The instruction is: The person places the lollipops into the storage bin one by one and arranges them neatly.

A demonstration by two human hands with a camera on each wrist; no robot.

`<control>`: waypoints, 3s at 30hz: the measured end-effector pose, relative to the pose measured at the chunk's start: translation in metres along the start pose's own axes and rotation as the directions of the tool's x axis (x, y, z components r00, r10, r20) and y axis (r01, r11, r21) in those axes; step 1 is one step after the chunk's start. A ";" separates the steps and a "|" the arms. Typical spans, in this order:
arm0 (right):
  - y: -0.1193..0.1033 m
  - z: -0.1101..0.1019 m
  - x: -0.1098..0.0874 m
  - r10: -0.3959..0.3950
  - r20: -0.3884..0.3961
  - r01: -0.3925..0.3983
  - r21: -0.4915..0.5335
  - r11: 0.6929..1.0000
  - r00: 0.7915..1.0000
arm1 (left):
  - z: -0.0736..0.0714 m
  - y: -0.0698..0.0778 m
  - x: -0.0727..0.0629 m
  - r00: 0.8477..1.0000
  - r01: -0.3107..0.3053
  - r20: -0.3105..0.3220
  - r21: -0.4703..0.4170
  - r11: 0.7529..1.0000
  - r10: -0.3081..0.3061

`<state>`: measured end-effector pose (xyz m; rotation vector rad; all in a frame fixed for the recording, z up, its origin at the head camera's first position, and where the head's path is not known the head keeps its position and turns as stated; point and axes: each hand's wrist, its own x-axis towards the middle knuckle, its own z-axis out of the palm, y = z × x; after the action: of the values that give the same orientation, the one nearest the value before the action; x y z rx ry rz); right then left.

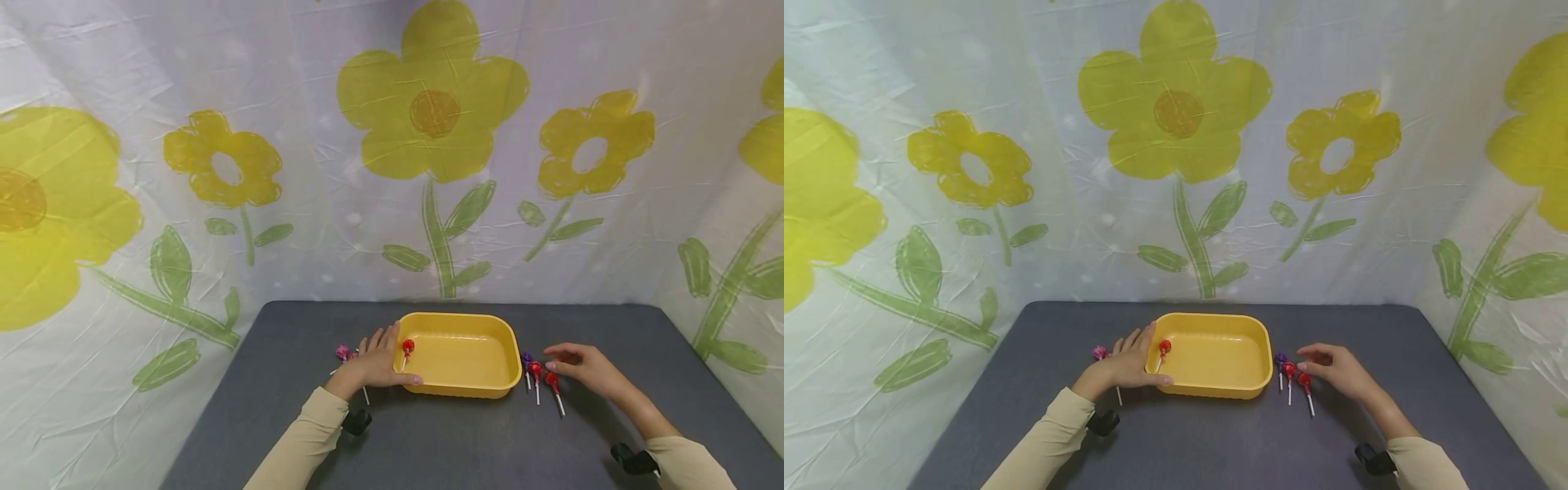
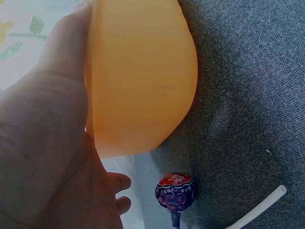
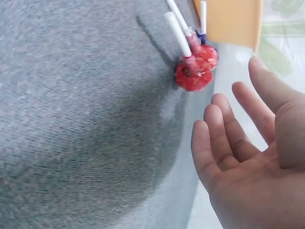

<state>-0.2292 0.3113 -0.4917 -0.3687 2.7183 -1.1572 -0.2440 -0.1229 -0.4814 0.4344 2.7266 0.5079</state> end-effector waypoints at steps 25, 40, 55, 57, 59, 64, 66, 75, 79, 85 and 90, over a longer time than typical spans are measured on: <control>0.018 0.011 -0.005 -0.001 0.019 0.001 0.035 0.999 1.000 | 0.001 -0.001 0.001 1.000 0.000 0.003 -0.003 1.000 0.000; 0.018 0.013 -0.005 0.008 0.015 -0.007 -0.019 1.000 1.000 | 0.000 -0.001 0.002 1.000 -0.005 0.001 -0.010 1.000 0.005; 0.022 0.014 -0.004 -0.006 0.003 0.006 -0.013 1.000 1.000 | -0.001 0.001 0.001 1.000 0.002 -0.005 -0.016 1.000 -0.002; 0.022 0.014 -0.005 -0.002 0.005 0.002 -0.014 1.000 1.000 | -0.001 0.001 0.001 1.000 0.004 -0.006 -0.015 1.000 -0.004; 0.021 0.014 -0.005 0.008 0.008 -0.008 -0.013 1.000 1.000 | 0.000 0.001 0.002 1.000 0.008 -0.004 -0.010 1.000 -0.008; 0.018 0.014 -0.007 0.037 0.014 -0.037 0.010 0.999 0.999 | 0.001 0.000 0.003 1.000 0.018 -0.003 -0.004 1.000 -0.018; 0.017 0.013 -0.007 0.036 0.014 -0.036 0.022 0.999 0.999 | 0.002 0.000 0.004 1.000 0.019 -0.003 -0.004 1.000 -0.019; 0.014 0.010 -0.005 0.038 -0.002 -0.038 0.030 0.999 0.999 | 0.001 0.000 0.004 1.000 0.012 -0.002 -0.012 1.000 -0.012; 0.013 0.007 -0.003 0.035 -0.004 -0.035 0.034 0.999 0.999 | 0.001 -0.001 0.004 1.000 0.013 -0.002 -0.010 1.000 -0.013; 0.009 0.002 -0.001 0.030 0.000 -0.030 0.043 0.999 1.000 | 0.000 0.000 0.003 1.000 0.013 -0.003 -0.014 1.000 -0.013; 0.005 -0.005 0.003 0.019 0.005 -0.019 0.040 0.999 1.000 | -0.002 0.001 0.002 1.000 0.005 -0.005 -0.018 1.000 -0.005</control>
<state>-0.2339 0.3176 -0.4922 -0.3395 2.6845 -1.2017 -0.2457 -0.1218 -0.4799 0.4216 2.7246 0.5324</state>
